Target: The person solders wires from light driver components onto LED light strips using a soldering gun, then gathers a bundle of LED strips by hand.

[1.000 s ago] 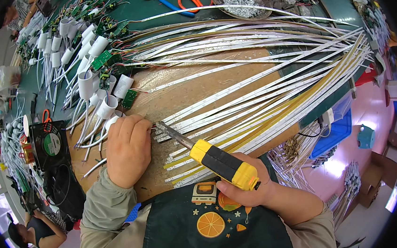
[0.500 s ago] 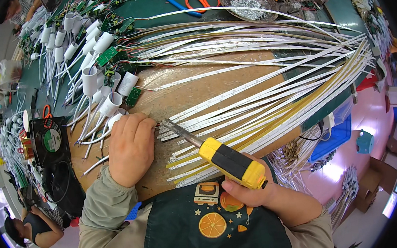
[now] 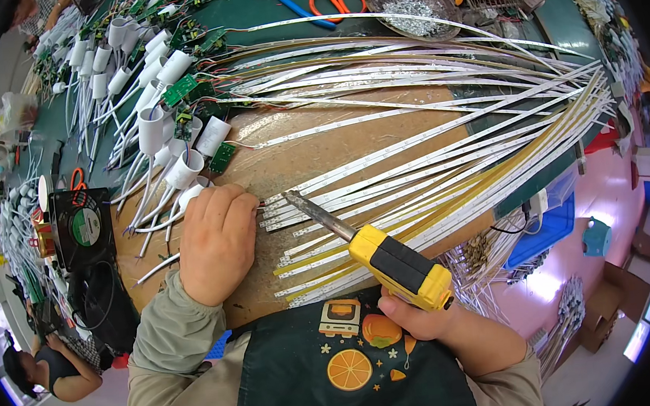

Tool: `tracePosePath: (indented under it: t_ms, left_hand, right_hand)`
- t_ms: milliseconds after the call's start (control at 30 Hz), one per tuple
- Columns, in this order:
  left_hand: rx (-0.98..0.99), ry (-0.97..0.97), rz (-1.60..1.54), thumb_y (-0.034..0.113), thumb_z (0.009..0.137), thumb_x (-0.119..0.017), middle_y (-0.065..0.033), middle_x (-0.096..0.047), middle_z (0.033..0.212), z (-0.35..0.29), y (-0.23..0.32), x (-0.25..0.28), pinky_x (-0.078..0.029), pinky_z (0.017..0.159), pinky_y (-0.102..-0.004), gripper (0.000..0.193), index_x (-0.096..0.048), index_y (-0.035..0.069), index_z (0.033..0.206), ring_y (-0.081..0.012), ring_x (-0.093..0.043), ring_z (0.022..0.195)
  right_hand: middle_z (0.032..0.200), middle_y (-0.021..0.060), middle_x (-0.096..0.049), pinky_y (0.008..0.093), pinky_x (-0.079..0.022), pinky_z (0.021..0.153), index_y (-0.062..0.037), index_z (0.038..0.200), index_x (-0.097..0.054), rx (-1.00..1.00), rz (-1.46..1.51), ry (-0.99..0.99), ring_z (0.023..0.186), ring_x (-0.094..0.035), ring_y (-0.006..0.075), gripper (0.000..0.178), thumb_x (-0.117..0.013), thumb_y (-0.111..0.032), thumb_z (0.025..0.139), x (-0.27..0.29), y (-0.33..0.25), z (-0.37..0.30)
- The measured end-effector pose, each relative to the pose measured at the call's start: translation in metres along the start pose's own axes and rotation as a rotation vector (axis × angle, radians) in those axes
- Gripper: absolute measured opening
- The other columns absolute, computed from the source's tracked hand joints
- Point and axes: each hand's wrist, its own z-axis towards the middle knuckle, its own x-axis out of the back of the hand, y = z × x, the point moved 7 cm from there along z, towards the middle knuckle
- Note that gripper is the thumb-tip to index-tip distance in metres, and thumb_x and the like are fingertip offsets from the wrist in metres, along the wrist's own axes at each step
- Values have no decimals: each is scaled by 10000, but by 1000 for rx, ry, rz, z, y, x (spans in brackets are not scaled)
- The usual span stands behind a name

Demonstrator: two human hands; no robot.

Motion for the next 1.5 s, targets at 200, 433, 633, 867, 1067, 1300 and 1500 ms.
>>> tracePosePath:
  t_ms: [200, 433, 633, 867, 1067, 1300, 1500]
  left_hand:
    - [-3, 6, 5, -18, 726, -674, -93, -577, 942, 0, 1, 0, -432, 748, -386, 249, -594, 39, 954, -277, -552, 838]
    - [7, 3, 1, -13, 727, -675, -86, -578, 940, 1, 2, 1, -433, 753, -383, 238, -599, 47, 944, -275, -555, 840]
    - [8, 6, -4, -20, 722, -675, -87, -580, 944, 2, 1, 2, -436, 756, -386, 239, -602, 49, 939, -279, -557, 845]
    - [14, 48, -39, -18, 720, -688, -89, -612, 928, 2, 0, 5, -450, 751, -383, 229, -615, 52, 925, -289, -573, 837]
    - [3, 53, -122, -5, 739, -655, -72, -612, 910, 3, -2, 8, -441, 747, -372, 184, -622, 53, 910, -262, -573, 821]
    - [74, 19, -101, -8, 739, -683, -90, -616, 920, 6, -1, 5, -442, 750, -387, 172, -611, 54, 883, -297, -573, 838]
    - [71, 10, -77, -2, 749, -680, -89, -607, 920, 7, 0, 3, -430, 734, -390, 168, -610, 52, 891, -293, -566, 838]
  right_hand:
    - [736, 14, -589, 280, -439, 559, -48, 922, -609, 5, -68, 50, 634, -556, 119, 65, -646, -88, 887, 4, 3, -2]
    - [761, 36, -619, 285, -466, 578, -24, 998, -637, -7, -93, 119, 651, -591, 140, 156, -672, -56, 850, 6, 4, -5]
    - [779, 46, -634, 288, -477, 588, -16, 1054, -634, -16, -139, 130, 665, -609, 146, 232, -689, -55, 833, 7, 4, -5]
    - [766, 40, -632, 273, -474, 574, -14, 1053, -632, -64, -95, 104, 651, -603, 126, 237, -701, -64, 831, 9, 11, -6]
    - [753, 35, -633, 262, -469, 561, -12, 1022, -629, -44, -101, 83, 633, -595, 110, 210, -697, -54, 828, 7, 6, -5]
    - [753, 35, -635, 263, -473, 567, -8, 1004, -628, -56, -75, 89, 638, -599, 112, 200, -698, -42, 820, 7, 7, -3]
    - [773, 37, -631, 268, -476, 585, 1, 1036, -611, -101, -82, 98, 649, -591, 111, 240, -702, -44, 819, 8, 11, -5]
